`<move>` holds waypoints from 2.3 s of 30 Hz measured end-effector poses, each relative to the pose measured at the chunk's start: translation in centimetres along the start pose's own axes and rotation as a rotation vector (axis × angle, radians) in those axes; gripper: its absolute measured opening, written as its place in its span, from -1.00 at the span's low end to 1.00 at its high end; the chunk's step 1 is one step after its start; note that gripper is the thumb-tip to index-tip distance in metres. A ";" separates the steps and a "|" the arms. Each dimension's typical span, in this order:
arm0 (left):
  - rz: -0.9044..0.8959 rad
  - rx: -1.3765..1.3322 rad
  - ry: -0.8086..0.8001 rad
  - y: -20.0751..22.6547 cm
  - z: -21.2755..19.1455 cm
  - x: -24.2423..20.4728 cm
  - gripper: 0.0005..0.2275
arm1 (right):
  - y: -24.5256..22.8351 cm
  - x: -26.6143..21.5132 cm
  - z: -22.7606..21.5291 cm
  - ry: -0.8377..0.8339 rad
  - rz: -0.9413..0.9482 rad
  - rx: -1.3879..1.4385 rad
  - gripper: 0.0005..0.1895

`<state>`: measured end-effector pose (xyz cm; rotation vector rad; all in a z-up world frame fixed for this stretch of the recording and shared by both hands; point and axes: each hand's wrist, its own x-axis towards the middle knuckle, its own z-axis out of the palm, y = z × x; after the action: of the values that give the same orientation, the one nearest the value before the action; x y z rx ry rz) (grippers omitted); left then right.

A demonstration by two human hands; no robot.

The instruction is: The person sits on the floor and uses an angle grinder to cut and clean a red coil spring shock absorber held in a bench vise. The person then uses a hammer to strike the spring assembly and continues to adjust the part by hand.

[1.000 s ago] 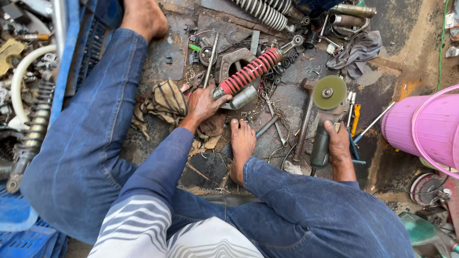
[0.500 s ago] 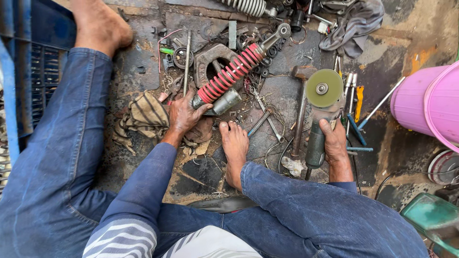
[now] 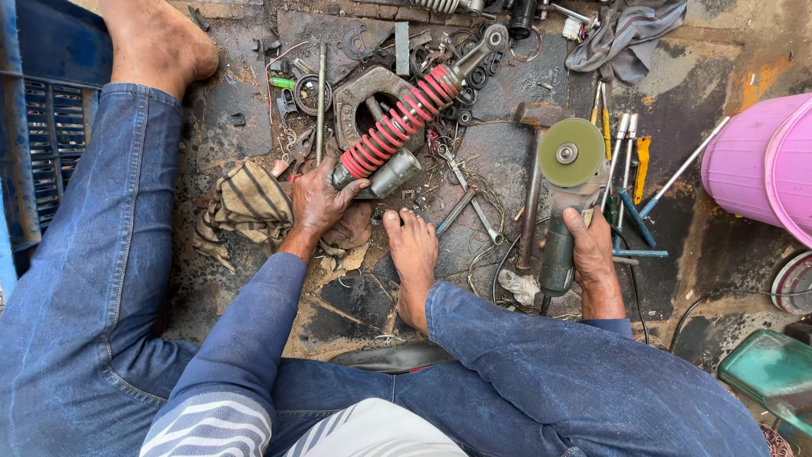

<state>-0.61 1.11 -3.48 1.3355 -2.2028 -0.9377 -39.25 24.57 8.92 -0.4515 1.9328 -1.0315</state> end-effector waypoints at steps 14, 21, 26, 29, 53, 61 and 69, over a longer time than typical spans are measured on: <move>-0.123 0.154 -0.011 1.4 -0.6 -0.4 -0.49 | 4.7 1.1 0.5 0.104 0.062 0.292 -0.31; -0.085 0.105 -0.034 -1.8 -0.2 -0.8 -0.51 | 5.6 -3.6 -2.9 0.081 -0.057 0.471 -0.34; -0.014 0.244 -0.064 -4.0 -0.1 -0.5 -0.52 | 7.9 -9.1 -10.0 0.167 -0.080 0.629 -0.39; -0.022 0.349 -0.087 -4.5 -0.5 -0.5 -0.51 | 11.3 -11.6 -15.4 0.253 0.008 0.845 -0.46; -0.128 0.510 -0.187 -6.0 -3.4 1.1 -0.43 | 21.4 0.5 -28.4 1.146 0.085 0.619 -0.54; -0.188 0.528 -0.143 -5.4 -3.2 1.4 -0.43 | 22.0 0.0 -29.2 1.051 -0.171 0.597 -0.34; -0.160 0.358 -0.048 0.2 -3.0 0.9 -0.43 | 3.7 -1.1 13.9 0.109 -0.545 -0.631 -0.62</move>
<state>0.77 -0.65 -1.26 1.6845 -2.4114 -0.6517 -26.80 20.71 2.74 -1.3566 2.2775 -0.7460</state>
